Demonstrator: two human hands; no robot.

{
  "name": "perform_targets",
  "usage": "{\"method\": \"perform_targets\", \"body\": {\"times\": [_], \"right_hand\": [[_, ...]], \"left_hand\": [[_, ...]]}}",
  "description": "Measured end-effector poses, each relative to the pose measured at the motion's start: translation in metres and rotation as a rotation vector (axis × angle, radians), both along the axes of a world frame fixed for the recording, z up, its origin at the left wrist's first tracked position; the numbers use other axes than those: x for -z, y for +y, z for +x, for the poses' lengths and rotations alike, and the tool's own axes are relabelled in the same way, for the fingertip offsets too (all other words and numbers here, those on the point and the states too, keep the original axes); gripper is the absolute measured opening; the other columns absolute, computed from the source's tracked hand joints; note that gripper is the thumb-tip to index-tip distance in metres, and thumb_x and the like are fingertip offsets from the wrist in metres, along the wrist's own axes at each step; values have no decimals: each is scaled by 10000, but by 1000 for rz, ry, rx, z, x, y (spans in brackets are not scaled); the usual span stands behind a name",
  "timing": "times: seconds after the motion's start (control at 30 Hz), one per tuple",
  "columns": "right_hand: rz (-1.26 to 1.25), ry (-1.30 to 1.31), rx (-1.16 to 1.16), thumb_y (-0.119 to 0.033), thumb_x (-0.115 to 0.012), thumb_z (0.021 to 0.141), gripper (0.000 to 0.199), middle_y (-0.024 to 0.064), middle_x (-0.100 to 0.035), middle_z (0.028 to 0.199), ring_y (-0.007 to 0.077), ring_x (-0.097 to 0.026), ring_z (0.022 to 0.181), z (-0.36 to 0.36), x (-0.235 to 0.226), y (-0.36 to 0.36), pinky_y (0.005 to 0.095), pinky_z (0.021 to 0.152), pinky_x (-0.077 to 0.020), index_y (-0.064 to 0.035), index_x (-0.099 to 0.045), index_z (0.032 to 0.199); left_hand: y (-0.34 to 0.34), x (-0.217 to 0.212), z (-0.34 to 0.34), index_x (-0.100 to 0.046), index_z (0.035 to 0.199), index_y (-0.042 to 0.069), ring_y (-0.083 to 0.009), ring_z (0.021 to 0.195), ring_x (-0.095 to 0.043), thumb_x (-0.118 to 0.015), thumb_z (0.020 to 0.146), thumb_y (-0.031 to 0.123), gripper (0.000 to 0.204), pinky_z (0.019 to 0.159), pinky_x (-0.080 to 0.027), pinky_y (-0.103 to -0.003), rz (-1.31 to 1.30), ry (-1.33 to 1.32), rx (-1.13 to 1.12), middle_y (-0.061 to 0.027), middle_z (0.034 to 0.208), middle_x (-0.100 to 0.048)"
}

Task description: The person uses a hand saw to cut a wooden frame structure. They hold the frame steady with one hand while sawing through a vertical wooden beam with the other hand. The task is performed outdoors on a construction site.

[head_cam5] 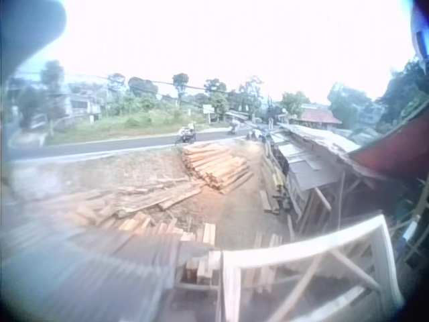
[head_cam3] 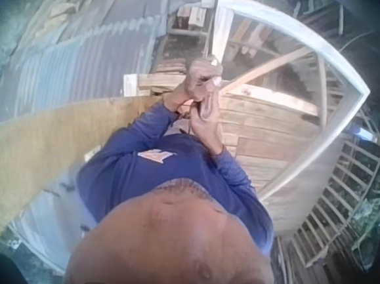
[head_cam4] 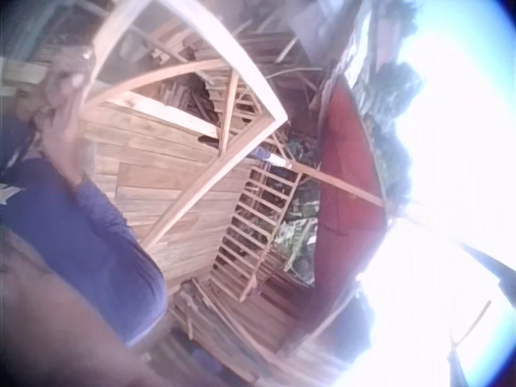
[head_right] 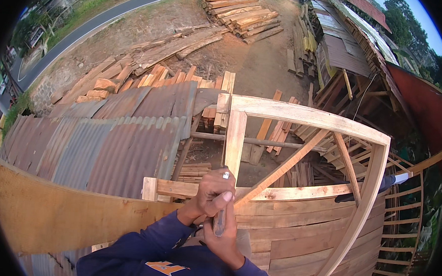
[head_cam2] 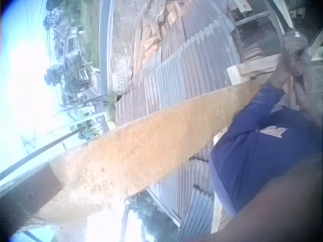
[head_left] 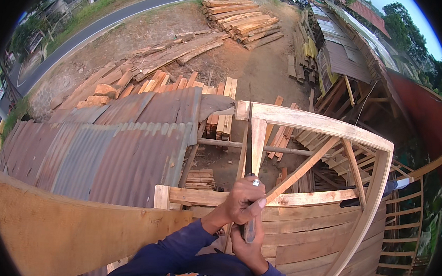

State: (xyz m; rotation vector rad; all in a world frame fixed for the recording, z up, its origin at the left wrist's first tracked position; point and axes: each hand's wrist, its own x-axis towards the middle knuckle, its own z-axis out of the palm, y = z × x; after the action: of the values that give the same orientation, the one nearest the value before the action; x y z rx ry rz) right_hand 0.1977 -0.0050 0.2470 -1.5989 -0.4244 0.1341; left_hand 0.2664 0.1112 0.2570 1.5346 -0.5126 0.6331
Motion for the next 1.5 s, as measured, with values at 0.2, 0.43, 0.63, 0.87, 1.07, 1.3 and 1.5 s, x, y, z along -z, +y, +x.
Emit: {"method": "perform_targets", "body": {"times": [0.2,0.43,0.63,0.87,1.07,1.3,1.5], "right_hand": [[197,59,-27,60,-517,831,675,44,-588,820,70,-497,525,109,-32,76,245,450,-407,16,-305,1470],[55,117,-62,81,-518,810,774,170,-538,1259,198,-558,1162,-16,9,-3,281,934,-457,86,-170,1501],[153,208,-55,77,-516,811,729,119,-615,1031,111,-582,698,71,-8,45,239,592,-482,55,-247,1488],[58,180,-83,60,-521,819,694,86,-598,960,86,-555,654,28,-15,23,224,556,-455,40,-280,1469],[-35,-139,8,46,-534,826,675,52,-574,835,82,-537,571,-7,13,-5,229,504,-445,5,-306,1460],[107,77,-2,65,-494,826,682,41,-566,759,81,-482,478,105,-15,74,238,439,-406,8,-295,1476],[-53,-26,17,60,-503,820,652,82,-603,939,83,-573,727,-18,9,-6,224,635,-461,64,-308,1443]], "left_hand": [[65,-32,114,-506,521,20,-108,447,-496,-549,942,287,501,467,-399,-279,-210,194,21,-28,476,-494],[1,-8,-16,-390,557,48,-256,491,-336,-551,885,197,394,565,-308,-366,30,42,20,-82,517,-342],[41,-21,66,-465,553,22,-112,431,-410,-549,918,227,427,462,-338,-312,-91,178,6,-38,474,-439],[28,-25,16,-469,553,17,-158,462,-411,-557,912,234,428,507,-355,-322,8,143,-32,-67,495,-429],[-1,-13,-14,-438,574,30,-265,470,-316,-537,877,170,349,574,-308,-385,-43,-4,22,-89,516,-373],[61,-22,100,-482,524,23,-108,441,-466,-556,940,284,496,460,-378,-280,-243,252,34,-18,470,-471],[-7,-11,-32,-457,530,59,-247,446,-371,-575,863,170,371,554,-313,-368,47,75,-12,-72,491,-384]]}}
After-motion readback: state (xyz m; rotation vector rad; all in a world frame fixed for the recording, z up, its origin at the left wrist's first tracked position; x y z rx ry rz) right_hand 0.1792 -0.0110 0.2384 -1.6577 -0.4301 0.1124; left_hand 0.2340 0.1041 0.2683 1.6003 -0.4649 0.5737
